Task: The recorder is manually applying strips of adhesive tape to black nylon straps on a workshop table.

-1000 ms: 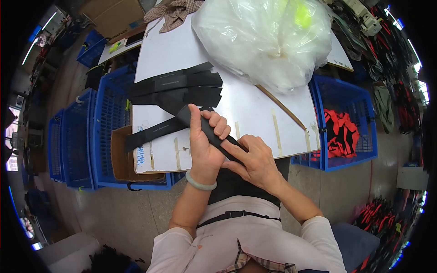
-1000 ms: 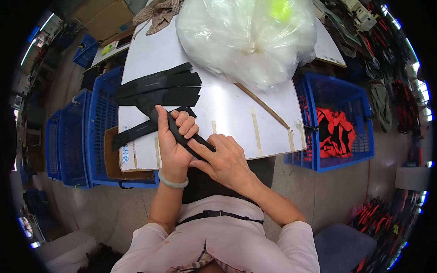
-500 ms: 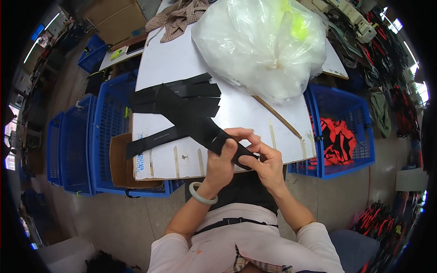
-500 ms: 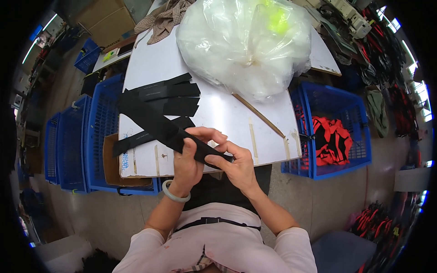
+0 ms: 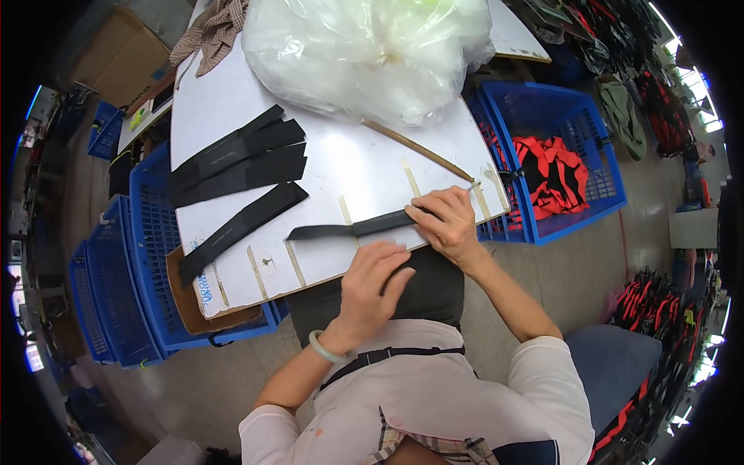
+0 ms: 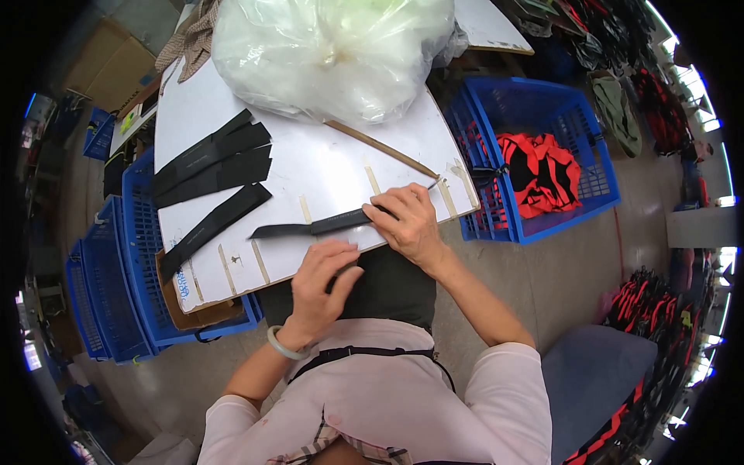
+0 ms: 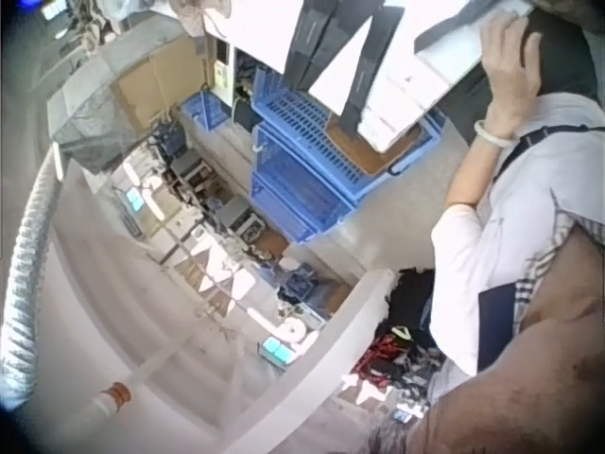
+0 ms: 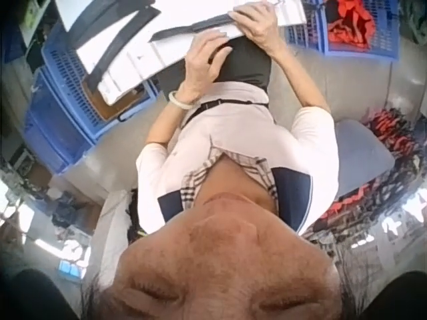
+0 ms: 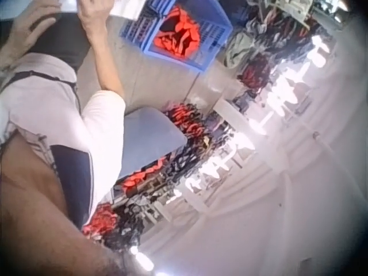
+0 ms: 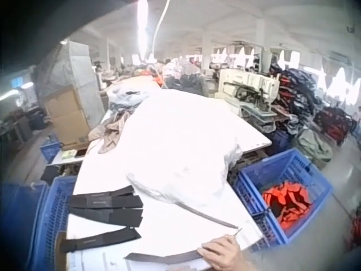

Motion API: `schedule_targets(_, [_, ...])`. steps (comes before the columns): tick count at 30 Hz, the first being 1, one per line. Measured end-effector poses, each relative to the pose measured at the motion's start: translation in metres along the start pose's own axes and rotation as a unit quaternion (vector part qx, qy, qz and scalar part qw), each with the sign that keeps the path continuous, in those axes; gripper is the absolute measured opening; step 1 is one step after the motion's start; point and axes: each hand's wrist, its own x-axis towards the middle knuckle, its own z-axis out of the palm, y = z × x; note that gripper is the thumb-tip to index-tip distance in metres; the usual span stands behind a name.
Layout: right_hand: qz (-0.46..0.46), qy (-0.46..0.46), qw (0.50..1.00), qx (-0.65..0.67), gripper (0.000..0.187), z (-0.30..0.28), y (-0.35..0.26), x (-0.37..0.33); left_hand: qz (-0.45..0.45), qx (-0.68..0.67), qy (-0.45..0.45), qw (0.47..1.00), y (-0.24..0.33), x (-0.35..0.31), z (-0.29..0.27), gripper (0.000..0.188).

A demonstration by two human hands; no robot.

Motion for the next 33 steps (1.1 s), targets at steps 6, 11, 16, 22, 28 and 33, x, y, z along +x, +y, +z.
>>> schedule_targets(6, [0.095,-0.123,0.988,-0.021,0.052,-0.024,-0.006,-0.041,0.002,0.253,-0.163,0.954,-0.029,0.002,0.015,0.076])
schedule_targets(11, [0.116,-0.138,0.983,-0.026,0.062,-0.029,-0.001,-0.054,0.005,0.287,-0.147,0.946,-0.027,0.001,0.023,0.074])
schedule_targets(16, [0.112,-0.126,0.985,-0.027,0.058,-0.023,0.002,-0.058,-0.012,0.256,-0.113,0.960,-0.021,0.002,0.042,0.075])
schedule_targets(22, [0.113,-0.102,0.988,-0.026,0.052,-0.018,0.004,-0.062,0.026,0.327,-0.107,0.939,-0.027,-0.002,0.050,0.069])
schedule_targets(28, [0.105,-0.099,0.989,-0.033,0.049,-0.019,0.002,-0.061,0.027,0.333,-0.094,0.938,-0.027,-0.005,0.052,0.066])
schedule_targets(33, [0.105,-0.092,0.989,-0.047,0.050,-0.016,0.004,-0.062,0.042,0.341,-0.091,0.935,-0.032,-0.006,0.053,0.067])
